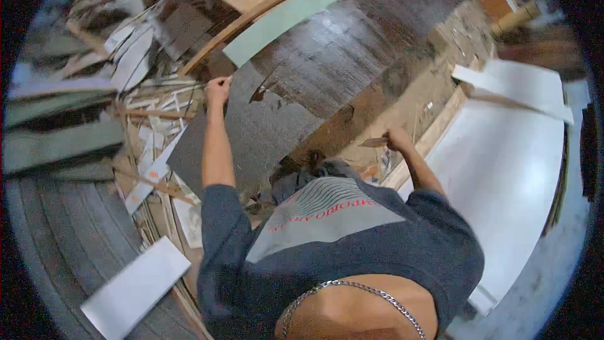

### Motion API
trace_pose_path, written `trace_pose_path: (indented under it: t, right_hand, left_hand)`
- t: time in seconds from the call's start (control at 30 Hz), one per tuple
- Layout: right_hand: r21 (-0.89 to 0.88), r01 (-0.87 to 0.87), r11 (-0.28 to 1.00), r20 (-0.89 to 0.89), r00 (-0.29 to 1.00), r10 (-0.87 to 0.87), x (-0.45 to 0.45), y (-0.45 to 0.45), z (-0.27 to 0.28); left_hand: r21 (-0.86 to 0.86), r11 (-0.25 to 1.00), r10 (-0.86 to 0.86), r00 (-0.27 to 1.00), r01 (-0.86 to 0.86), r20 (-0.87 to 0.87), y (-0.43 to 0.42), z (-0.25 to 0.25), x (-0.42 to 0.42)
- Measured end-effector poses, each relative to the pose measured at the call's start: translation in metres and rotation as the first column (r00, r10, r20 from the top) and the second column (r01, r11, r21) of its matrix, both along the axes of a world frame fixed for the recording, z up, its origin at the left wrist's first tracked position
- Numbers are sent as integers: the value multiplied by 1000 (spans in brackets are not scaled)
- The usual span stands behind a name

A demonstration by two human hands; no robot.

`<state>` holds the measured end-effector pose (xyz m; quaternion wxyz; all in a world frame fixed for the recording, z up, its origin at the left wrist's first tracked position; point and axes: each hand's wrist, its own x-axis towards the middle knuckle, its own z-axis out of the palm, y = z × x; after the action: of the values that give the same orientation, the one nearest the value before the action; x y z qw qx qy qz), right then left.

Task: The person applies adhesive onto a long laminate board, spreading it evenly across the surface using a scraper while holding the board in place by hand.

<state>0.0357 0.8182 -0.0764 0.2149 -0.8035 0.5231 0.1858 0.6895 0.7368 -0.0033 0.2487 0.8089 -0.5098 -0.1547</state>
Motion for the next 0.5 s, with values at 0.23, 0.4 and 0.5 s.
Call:
trace_pose_path:
  t: [0.23,0.4,0.5]
  right_hand:
    - [245,581,776,510,604,-613,6,13,39]
    - [13,491,871,842,464,-275,137,-2,87]
    - [-56,158,986,974,224,19,240,-33,149]
  left_hand:
    - [97,989,109,994,-111,27,-3,-16,1]
    - [43,996,-69,990,74,-119,-11,-36,21]
    - [4,994,-111,979,114,-172,0,-25,24]
